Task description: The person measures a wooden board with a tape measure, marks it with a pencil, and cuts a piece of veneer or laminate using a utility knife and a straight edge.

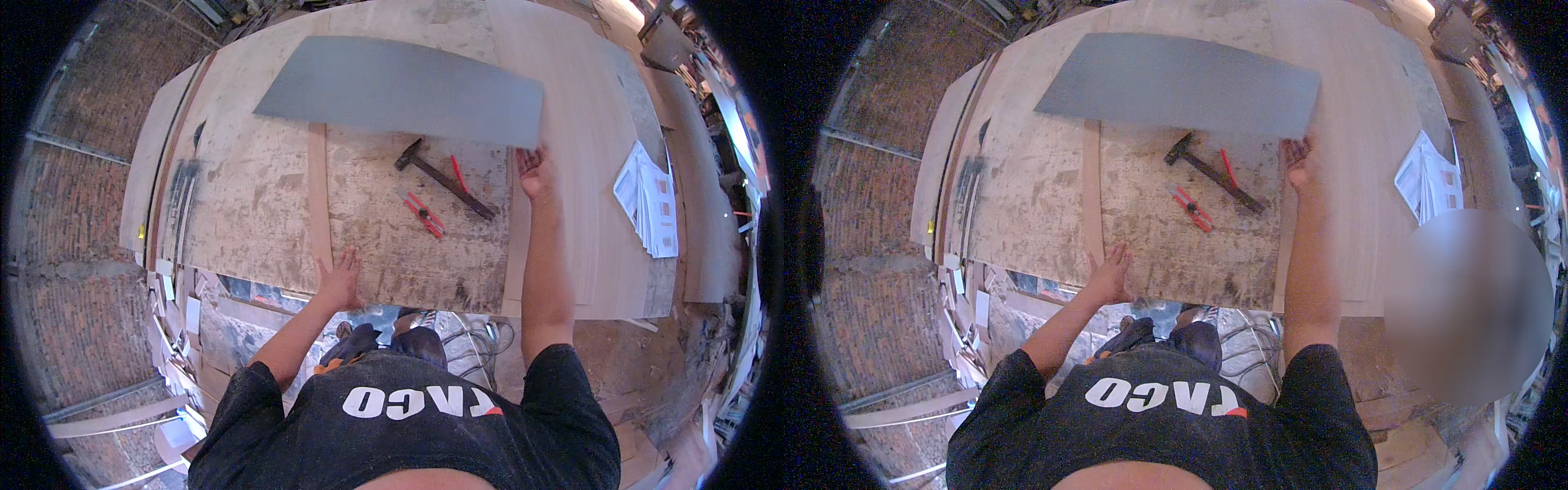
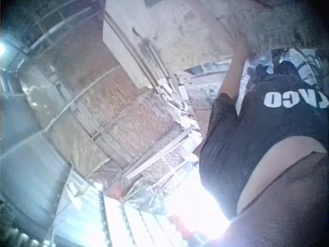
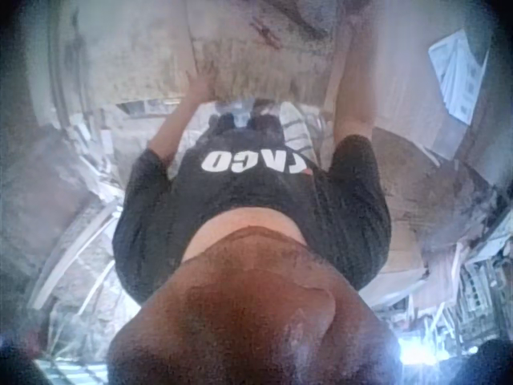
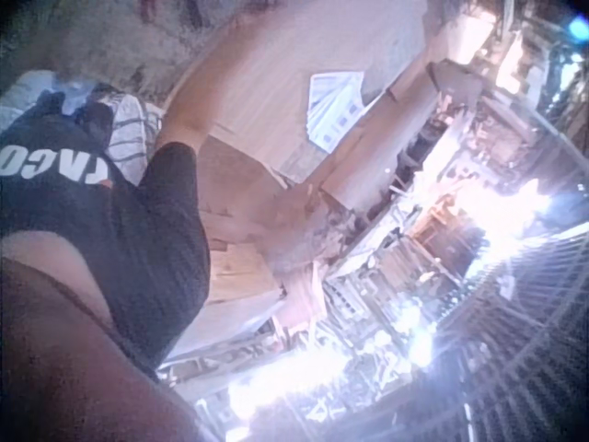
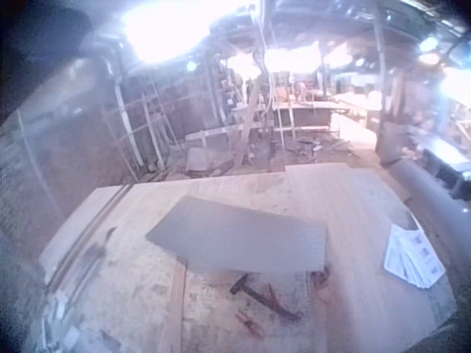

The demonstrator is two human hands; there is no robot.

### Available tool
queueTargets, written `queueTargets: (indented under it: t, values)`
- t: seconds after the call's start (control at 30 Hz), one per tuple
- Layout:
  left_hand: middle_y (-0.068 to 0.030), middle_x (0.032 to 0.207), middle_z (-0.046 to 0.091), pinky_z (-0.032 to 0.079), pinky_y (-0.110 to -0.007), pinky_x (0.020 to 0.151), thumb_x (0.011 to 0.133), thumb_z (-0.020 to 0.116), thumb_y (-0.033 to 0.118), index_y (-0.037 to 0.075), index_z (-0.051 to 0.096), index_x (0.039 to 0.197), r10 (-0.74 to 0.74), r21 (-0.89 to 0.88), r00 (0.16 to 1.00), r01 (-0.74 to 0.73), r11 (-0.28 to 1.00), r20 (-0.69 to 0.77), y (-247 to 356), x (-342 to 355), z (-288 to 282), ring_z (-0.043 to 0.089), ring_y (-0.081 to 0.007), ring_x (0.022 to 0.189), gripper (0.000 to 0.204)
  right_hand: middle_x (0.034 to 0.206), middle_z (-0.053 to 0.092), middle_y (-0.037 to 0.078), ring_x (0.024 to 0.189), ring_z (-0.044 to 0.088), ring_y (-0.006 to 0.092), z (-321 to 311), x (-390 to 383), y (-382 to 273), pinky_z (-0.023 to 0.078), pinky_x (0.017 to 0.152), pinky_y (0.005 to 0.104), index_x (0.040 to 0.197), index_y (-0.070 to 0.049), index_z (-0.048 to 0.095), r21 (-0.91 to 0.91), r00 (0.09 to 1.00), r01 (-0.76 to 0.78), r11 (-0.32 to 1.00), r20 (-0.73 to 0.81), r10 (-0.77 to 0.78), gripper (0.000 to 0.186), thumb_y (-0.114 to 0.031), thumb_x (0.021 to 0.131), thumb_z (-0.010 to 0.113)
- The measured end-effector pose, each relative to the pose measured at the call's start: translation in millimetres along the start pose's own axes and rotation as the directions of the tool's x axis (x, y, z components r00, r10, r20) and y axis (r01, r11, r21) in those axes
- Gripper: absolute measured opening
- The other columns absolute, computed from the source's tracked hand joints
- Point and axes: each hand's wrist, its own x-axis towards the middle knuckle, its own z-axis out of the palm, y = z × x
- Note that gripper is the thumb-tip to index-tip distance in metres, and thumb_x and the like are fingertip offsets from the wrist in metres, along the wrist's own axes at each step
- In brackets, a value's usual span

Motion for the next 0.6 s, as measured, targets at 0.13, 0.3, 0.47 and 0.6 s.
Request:
queueTargets:
  t: [0.13, 0.3, 0.47, 0.6]
  values:
    - [-0.0142, 0.170, 0.007, 0.008, -0.084, 0.108, 0.062, 0.087, 0.048, 0.004, 0.023, 0.158, 0.054, -0.034, 0.998, -0.055, 0.998, -0.010, -8.7, 0.9, -4.7, 0.020, -0.0299, 0.155, 0.124, 0.102, 0.069, 0.004, 0.094, 0.066, 0.0232, 9.6, -2.0, 10.9, 0.055, 0.079, 0.0360, 0.110, -0.010, 0.071, -0.546, 0.826, 0.462, 0.699, -0.022, -0.564, 0.027, -0.030, 0.093, 0.067]
    - [-0.0165, 0.169, 0.010, 0.008, -0.085, 0.107, 0.063, 0.086, 0.037, 0.001, 0.025, 0.157, -0.014, -0.165, 1.000, 0.011, 0.986, -0.014, -24.0, -28.4, 28.4, 0.023, -0.0333, 0.153, 0.117, 0.105, 0.072, 0.016, 0.095, 0.069, 0.0279, 50.0, -127.7, 151.1, 0.052, 0.087, 0.0381, 0.104, -0.003, 0.070, -0.836, 0.817, 0.455, -0.307, 0.529, -0.229, 0.030, -0.028, 0.089, 0.072]
    - [-0.0173, 0.168, 0.013, 0.003, -0.084, 0.108, 0.072, 0.079, 0.032, 0.000, 0.027, 0.156, 0.146, -0.160, 0.976, -0.172, 0.972, -0.163, -30.6, 2.6, 11.8, 0.027, -0.0332, 0.151, 0.104, 0.103, 0.069, 0.022, 0.098, 0.067, 0.0406, -11.8, -65.0, 160.8, 0.051, 0.090, 0.0483, 0.116, -0.003, 0.063, -0.854, 0.834, 0.423, -0.305, 0.498, -0.239, 0.040, -0.029, 0.088, 0.074]
    - [-0.0166, 0.166, 0.024, 0.001, -0.083, 0.110, 0.076, 0.076, 0.036, 0.004, 0.027, 0.157, 0.124, -0.136, 0.968, -0.156, 0.978, -0.216, -48.0, -19.9, 38.8, 0.032, -0.0325, 0.149, 0.100, 0.104, 0.067, 0.022, 0.094, 0.065, 0.0425, 37.6, -104.8, 165.8, 0.051, 0.087, 0.0480, 0.114, -0.003, 0.061, -0.680, 0.757, 0.369, -0.633, 0.615, -0.220, 0.033, -0.023, 0.090, 0.072]
